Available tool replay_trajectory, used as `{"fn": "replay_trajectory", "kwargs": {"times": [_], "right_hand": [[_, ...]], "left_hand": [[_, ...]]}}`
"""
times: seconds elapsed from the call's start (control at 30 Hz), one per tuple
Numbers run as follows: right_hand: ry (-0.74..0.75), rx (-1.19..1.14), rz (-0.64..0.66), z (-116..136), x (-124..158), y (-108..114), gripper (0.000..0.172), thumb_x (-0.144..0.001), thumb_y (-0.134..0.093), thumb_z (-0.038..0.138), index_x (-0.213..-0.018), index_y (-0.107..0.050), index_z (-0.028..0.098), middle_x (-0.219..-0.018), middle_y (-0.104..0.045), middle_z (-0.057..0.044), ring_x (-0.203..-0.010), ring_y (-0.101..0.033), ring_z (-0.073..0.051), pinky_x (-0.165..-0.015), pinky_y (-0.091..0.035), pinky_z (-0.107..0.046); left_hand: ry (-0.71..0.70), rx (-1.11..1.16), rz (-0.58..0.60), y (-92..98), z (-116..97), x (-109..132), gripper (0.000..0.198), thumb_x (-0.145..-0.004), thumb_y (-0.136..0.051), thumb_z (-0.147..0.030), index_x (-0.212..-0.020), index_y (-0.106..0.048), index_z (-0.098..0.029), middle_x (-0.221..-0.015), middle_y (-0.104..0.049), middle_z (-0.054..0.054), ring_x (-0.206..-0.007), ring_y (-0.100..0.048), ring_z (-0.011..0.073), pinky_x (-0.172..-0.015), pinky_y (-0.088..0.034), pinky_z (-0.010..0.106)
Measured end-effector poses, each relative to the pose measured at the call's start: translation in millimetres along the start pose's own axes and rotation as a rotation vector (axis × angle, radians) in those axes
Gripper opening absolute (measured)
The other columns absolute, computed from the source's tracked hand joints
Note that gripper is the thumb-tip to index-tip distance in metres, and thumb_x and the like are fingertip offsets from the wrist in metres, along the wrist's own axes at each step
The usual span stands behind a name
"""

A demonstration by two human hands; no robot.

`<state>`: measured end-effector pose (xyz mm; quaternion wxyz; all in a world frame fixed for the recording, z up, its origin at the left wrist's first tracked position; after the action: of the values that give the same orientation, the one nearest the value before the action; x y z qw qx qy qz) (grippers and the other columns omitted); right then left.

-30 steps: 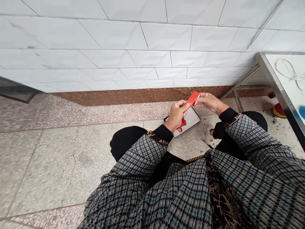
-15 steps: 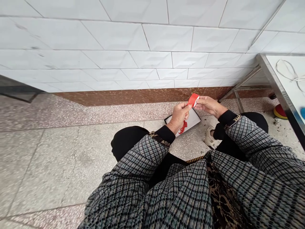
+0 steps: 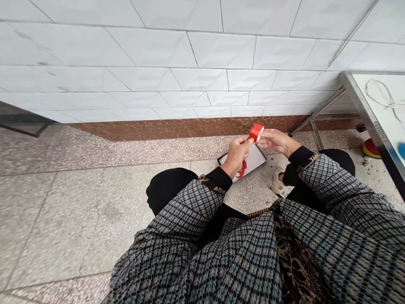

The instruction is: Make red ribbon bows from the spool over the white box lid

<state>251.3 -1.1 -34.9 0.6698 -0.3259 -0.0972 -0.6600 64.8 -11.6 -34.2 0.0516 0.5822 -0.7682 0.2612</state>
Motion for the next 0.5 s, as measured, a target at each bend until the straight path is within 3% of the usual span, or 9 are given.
{"fn": "replay_trajectory", "kwargs": {"times": [0.07, 0.17, 0.37, 0.5], "right_hand": [[-0.027, -0.016, 0.0, -1.3, -1.0, 0.3, 0.005, -0.092, -0.083, 0.014, -0.092, -0.08, 0.017, -0.09, -0.086, -0.009, -0.076, -0.077, -0.015, -0.079, -0.065, -0.026], [-0.077, -0.049, -0.003, -3.0, -1.8, -0.2, 0.005, -0.093, -0.079, 0.013, -0.091, -0.079, 0.018, -0.088, -0.085, -0.008, -0.078, -0.077, -0.015, -0.079, -0.065, -0.026], [-0.094, -0.057, -0.012, -3.9, -0.8, -3.5, 0.007, -0.095, -0.077, 0.014, -0.098, -0.078, 0.02, -0.093, -0.086, -0.008, -0.09, -0.082, -0.019, -0.104, -0.067, -0.037], [-0.089, -0.048, 0.002, -3.0, 1.2, -4.6, 0.007, -0.097, -0.074, 0.013, -0.099, -0.078, 0.019, -0.094, -0.087, -0.009, -0.092, -0.083, -0.02, -0.106, -0.068, -0.039]], "left_hand": [[-0.037, -0.007, -0.039, 0.3, -0.6, -0.6, 0.033, -0.088, -0.09, -0.029, -0.095, -0.059, -0.022, -0.06, -0.052, -0.011, -0.041, -0.035, 0.003, -0.044, -0.022, 0.02], [-0.061, -0.012, 0.021, -0.9, -2.6, -1.8, 0.033, -0.09, -0.087, -0.026, -0.11, -0.061, -0.023, -0.06, -0.051, -0.013, -0.04, -0.033, 0.0041, -0.044, -0.021, 0.021], [-0.049, -0.01, 0.115, 1.6, -2.8, -5.3, 0.035, -0.093, -0.086, -0.035, -0.119, -0.067, -0.022, -0.052, -0.044, -0.014, -0.039, -0.03, 0.006, -0.044, -0.02, 0.023], [-0.018, 0.027, 0.193, 5.7, 0.0, -8.7, 0.046, -0.092, -0.086, -0.036, -0.13, -0.067, -0.019, -0.05, -0.042, -0.015, -0.04, -0.027, 0.0065, -0.044, -0.019, 0.023]]}}
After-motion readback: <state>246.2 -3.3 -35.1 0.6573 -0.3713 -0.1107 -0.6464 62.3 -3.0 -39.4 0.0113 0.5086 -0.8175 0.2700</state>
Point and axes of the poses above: each hand's wrist, its own x-axis away from the middle knuckle, its own y-axis out of the back of the hand, z = x × y, the point moved 2 cm from there along -x, towards the middle knuckle
